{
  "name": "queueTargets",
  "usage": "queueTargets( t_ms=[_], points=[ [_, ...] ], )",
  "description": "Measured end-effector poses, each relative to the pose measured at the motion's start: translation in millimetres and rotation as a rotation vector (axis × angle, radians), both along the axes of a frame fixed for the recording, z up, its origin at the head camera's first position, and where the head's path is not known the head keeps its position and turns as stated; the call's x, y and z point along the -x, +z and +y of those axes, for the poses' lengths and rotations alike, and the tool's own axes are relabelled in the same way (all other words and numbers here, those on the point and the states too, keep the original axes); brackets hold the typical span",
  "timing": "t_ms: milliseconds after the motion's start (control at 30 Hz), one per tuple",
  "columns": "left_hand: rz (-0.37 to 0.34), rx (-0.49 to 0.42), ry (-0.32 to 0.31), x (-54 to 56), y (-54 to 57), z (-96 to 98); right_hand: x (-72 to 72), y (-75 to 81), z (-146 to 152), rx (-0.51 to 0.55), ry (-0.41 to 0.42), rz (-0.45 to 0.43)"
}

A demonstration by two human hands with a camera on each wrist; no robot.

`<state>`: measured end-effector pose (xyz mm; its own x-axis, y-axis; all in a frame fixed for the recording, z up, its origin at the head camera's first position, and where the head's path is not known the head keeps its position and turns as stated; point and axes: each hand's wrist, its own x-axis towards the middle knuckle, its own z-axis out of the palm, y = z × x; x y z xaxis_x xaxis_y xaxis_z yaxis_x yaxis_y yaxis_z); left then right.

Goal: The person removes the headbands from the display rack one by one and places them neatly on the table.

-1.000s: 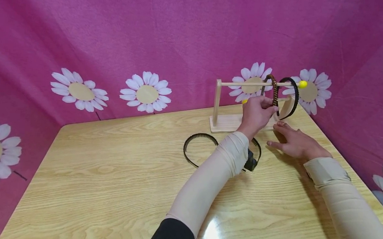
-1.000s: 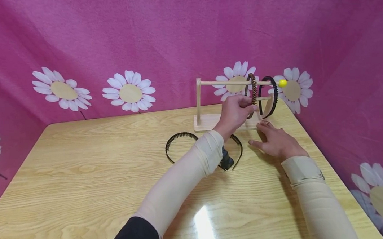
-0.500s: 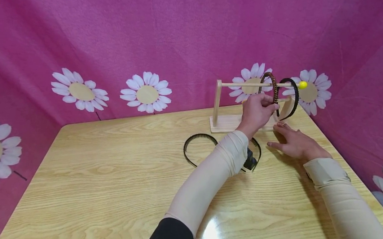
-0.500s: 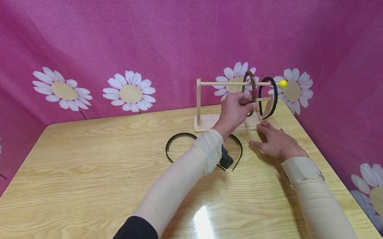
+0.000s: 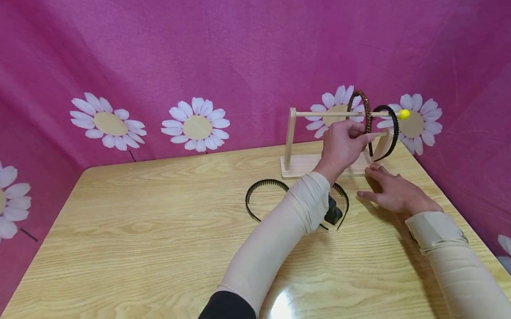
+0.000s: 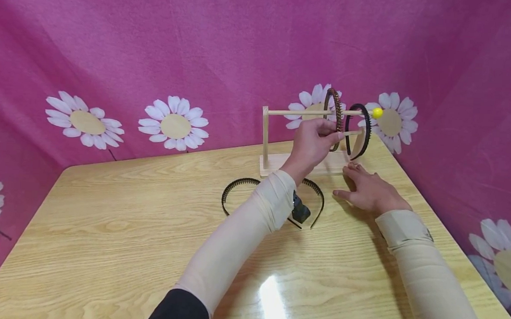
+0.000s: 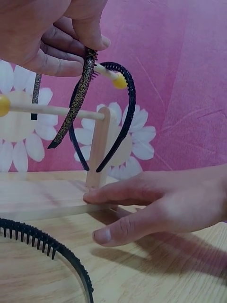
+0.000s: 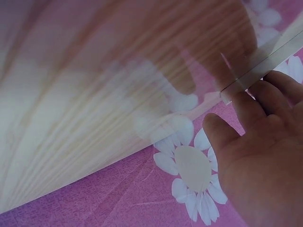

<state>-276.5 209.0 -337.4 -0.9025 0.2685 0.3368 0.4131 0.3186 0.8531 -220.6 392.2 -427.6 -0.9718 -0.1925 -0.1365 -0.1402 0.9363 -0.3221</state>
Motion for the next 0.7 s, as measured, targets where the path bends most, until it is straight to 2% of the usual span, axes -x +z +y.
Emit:
queueTargets(
  t_ms=[267, 500, 700],
  points=[
    [0.018, -0.025, -0.020, -1.6, 6.7, -1.5, -1.3, 0.7, 0, 0.006, 0.005, 0.002],
    [0.029, -0.082, -0.050, -5.0, 15.4, -4.8, -2.1, 1.4, -1, 0.016, -0.016, -0.011],
    [0.010, -0.124, -0.065, -9.5, 23.9, -7.3, -2.8, 2.4, -3, 0.023, -0.029, -0.029]
  ],
)
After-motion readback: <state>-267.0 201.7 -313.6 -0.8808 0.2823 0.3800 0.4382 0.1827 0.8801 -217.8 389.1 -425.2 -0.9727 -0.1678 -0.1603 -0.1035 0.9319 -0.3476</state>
